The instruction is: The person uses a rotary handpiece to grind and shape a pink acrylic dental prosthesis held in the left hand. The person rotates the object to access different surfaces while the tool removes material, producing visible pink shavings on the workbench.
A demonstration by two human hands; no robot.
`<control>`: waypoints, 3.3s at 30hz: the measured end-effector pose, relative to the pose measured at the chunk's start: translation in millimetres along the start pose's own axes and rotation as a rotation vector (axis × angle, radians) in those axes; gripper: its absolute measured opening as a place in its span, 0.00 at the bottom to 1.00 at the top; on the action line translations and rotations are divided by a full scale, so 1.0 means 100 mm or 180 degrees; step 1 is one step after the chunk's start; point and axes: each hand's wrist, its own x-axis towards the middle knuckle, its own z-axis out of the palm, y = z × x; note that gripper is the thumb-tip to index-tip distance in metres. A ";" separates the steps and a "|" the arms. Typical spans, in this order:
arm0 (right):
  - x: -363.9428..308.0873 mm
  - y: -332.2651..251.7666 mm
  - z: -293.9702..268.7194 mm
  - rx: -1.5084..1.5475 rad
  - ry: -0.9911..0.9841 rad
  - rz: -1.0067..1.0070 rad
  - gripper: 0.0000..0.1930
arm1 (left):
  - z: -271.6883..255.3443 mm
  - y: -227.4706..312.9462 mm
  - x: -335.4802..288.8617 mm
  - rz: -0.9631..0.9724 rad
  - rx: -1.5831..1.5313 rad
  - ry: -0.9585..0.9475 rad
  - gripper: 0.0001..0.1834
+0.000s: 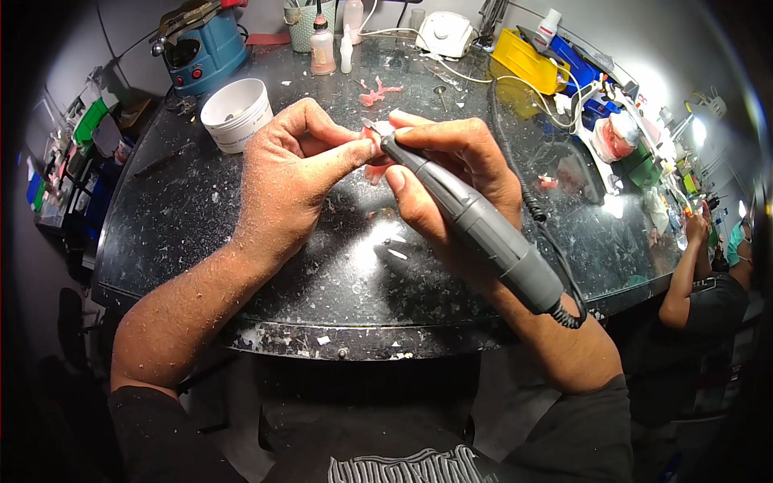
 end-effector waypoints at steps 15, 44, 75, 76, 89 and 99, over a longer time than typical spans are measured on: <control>0.00 0.05 -0.01 -0.0014 -0.0026 -0.0065 0.17 | 0.00 0.01 -0.02 0.0060 0.0101 0.0047 0.10; 0.02 0.02 -0.02 -0.0163 -0.0225 -0.0413 0.17 | 0.04 0.01 -0.04 0.0229 0.0170 0.0096 0.12; 0.17 -0.11 -0.15 -0.0142 0.0414 0.0124 0.16 | 0.03 -0.09 0.02 0.0459 -0.0156 -0.0234 0.08; 0.19 -0.11 -0.15 -0.0144 0.0417 0.0128 0.16 | 0.03 -0.08 0.02 0.0454 -0.0157 -0.0237 0.08; 0.20 -0.14 -0.16 0.0452 -0.0175 0.0944 0.13 | 0.02 0.03 0.00 -0.0041 0.0048 -0.0471 0.08; 0.25 -0.08 -0.26 0.0583 -0.0415 0.0304 0.17 | 0.00 0.02 0.02 0.0231 -0.0190 -0.0603 0.06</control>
